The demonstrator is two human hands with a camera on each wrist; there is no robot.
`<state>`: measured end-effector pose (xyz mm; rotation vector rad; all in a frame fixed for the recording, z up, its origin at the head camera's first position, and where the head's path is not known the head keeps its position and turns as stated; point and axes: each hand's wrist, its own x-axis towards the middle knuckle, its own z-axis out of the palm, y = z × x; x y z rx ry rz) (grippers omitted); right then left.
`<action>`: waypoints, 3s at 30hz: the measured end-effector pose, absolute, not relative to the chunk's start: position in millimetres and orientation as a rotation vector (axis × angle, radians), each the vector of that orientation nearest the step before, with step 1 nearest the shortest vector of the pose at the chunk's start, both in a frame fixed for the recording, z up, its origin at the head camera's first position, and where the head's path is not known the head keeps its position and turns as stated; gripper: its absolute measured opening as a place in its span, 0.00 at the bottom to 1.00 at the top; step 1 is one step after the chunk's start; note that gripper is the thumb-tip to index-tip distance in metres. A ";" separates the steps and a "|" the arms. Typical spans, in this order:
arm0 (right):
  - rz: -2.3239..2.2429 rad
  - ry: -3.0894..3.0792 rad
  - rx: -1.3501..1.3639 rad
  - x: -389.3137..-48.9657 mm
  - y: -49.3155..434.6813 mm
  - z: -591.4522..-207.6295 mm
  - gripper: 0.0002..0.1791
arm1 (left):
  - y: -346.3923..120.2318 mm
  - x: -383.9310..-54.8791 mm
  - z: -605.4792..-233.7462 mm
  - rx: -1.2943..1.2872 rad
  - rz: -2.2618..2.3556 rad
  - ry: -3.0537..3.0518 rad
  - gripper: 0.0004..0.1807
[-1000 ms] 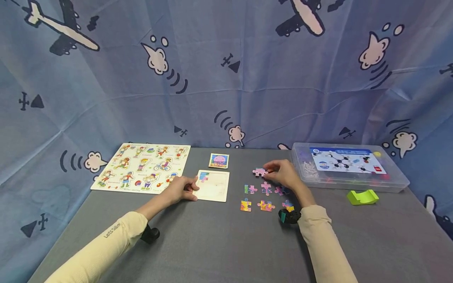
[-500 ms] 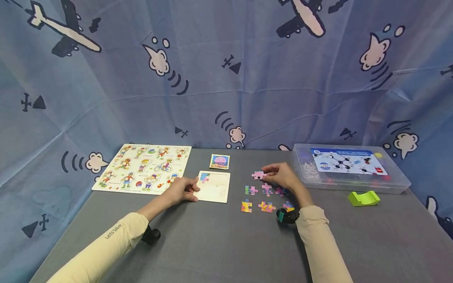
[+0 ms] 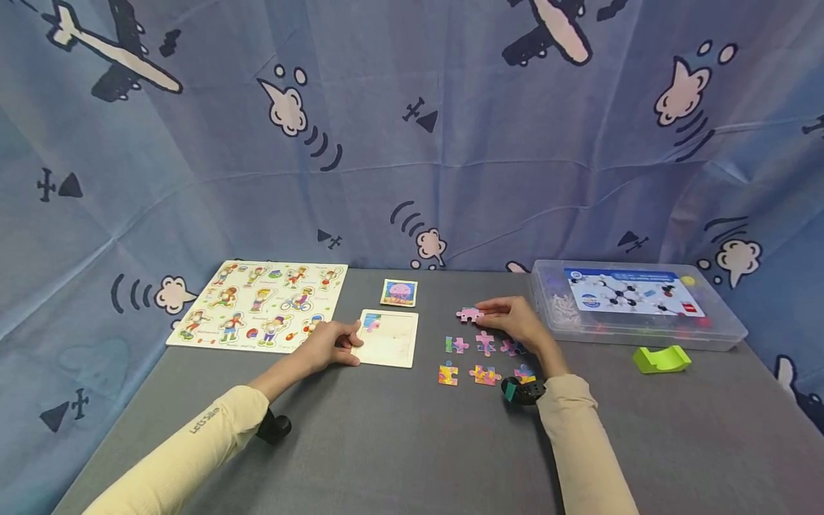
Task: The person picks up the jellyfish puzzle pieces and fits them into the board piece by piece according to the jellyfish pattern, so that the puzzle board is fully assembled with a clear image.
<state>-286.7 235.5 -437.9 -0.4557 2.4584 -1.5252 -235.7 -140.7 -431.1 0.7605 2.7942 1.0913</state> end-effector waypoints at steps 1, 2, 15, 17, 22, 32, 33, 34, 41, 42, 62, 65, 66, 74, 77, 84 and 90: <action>-1.533 2.452 -0.459 -286.4 235.6 -438.0 0.22 | -140.9 -235.8 -431.1 0.760 1.090 2.794 0.14; -1.549 2.440 -0.452 -286.2 235.5 -437.9 0.23 | -141.0 -235.8 -431.1 0.757 1.093 2.789 0.14; -1.649 2.356 -0.343 -283.6 230.8 -441.1 0.25 | -140.0 -237.4 -433.8 0.721 1.109 2.779 0.13; -1.667 2.339 -0.341 -282.4 229.0 -440.9 0.25 | -139.7 -237.7 -434.0 0.718 1.112 2.774 0.13; -1.737 2.299 -0.366 -277.9 221.7 -437.5 0.26 | -139.7 -238.4 -434.9 0.703 1.108 2.776 0.14; -1.822 2.314 -0.396 -272.3 208.6 -434.5 0.24 | -139.2 -238.4 -436.1 0.693 1.136 2.763 0.11; -1.821 2.317 -0.396 -272.2 207.6 -434.3 0.24 | -139.1 -237.7 -435.2 0.692 1.144 2.758 0.11; -1.819 2.320 -0.394 -272.1 206.5 -434.2 0.24 | -139.0 -236.9 -434.2 0.693 1.148 2.757 0.11; -1.806 2.336 -0.399 -271.7 196.2 -433.9 0.23 | -135.3 -232.3 -429.4 0.626 1.194 2.737 0.06; -1.809 2.334 -0.396 -271.8 194.5 -434.2 0.23 | -134.7 -232.3 -429.9 0.618 1.203 2.729 0.06; -1.784 2.317 -0.374 -273.7 160.7 -435.8 0.23 | -138.1 -234.3 -432.7 0.690 1.173 2.749 0.10; -1.806 2.281 -0.385 -274.5 154.8 -437.5 0.22 | -137.1 -233.9 -433.7 0.664 1.198 2.730 0.09; -1.813 2.272 -0.387 -275.0 152.6 -438.3 0.22 | -136.6 -233.6 -433.8 0.653 1.214 2.715 0.08; -1.838 2.222 -0.424 -276.8 135.5 -442.8 0.20 | -133.7 -233.9 -435.3 0.576 1.284 2.671 0.05; -1.846 2.224 -0.428 -278.3 129.1 -445.3 0.20 | -134.0 -234.8 -435.7 0.581 1.275 2.666 0.05; -1.855 2.247 -0.442 -279.5 115.1 -450.1 0.19 | -136.9 -235.5 -435.0 0.643 1.218 2.703 0.09; -1.790 2.352 -0.476 -277.5 104.5 -449.5 0.18 | -138.2 -233.9 -432.9 0.658 1.184 2.729 0.11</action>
